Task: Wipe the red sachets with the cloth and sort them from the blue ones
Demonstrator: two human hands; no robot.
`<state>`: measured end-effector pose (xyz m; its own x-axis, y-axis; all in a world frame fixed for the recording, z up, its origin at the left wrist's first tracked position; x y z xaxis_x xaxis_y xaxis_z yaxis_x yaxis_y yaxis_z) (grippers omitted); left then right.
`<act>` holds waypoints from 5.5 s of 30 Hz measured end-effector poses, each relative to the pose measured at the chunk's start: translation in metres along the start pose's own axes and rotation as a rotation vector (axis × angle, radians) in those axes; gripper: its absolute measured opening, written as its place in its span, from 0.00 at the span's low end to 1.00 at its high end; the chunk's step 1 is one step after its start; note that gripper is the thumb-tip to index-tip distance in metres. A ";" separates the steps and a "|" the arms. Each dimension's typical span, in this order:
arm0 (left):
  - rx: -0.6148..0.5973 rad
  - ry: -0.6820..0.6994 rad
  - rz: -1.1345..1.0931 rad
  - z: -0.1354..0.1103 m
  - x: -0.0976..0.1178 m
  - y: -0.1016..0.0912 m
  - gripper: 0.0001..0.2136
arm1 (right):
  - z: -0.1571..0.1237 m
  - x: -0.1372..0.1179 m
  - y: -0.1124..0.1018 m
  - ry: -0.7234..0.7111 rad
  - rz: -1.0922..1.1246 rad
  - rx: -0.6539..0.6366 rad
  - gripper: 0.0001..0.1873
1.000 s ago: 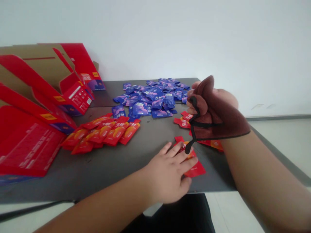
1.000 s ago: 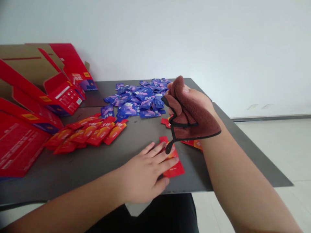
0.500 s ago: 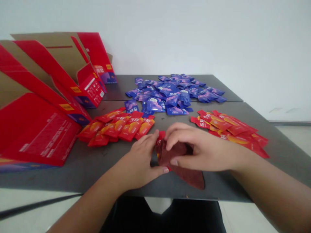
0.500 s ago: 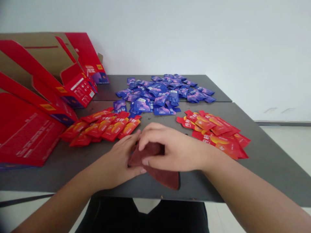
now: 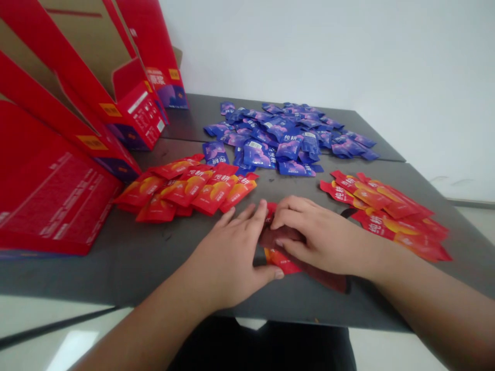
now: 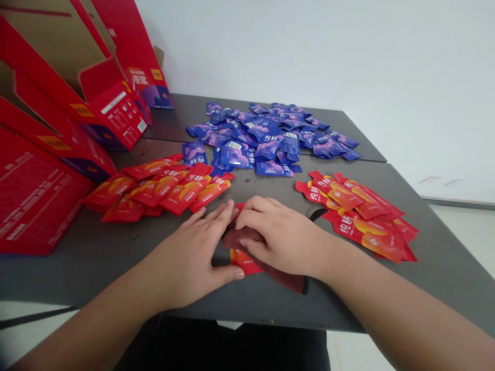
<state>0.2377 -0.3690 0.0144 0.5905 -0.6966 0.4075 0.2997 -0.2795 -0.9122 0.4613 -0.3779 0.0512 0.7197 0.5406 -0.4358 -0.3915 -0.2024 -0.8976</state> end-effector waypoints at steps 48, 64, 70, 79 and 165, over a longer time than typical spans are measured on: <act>0.010 0.013 0.023 -0.011 0.006 -0.008 0.42 | -0.008 0.001 -0.024 -0.125 0.363 0.008 0.15; -0.046 -0.021 -0.016 -0.012 0.001 -0.003 0.44 | -0.002 -0.022 0.004 0.005 0.108 -0.068 0.04; -0.023 -0.043 -0.041 -0.012 0.001 -0.007 0.45 | 0.004 0.004 0.011 0.221 -0.130 0.143 0.07; 0.030 -0.023 -0.032 -0.013 0.001 -0.007 0.46 | -0.012 0.000 -0.004 -0.037 -0.522 0.405 0.14; 0.189 -0.153 0.130 -0.023 0.027 -0.006 0.32 | 0.002 0.025 -0.002 0.245 0.044 0.498 0.12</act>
<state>0.2342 -0.4013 0.0296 0.7353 -0.6066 0.3022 0.3397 -0.0560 -0.9389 0.4791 -0.3628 0.0426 0.7854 0.3222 -0.5284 -0.6054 0.2223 -0.7643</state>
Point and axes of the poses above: each hand's wrist, its own z-axis towards the middle knuckle, its own y-axis out of the palm, x = y × z, the point moved 1 cm from there along z, towards the middle knuckle, and after that the axes turned 5 degrees about y, right-handed, at the moved point
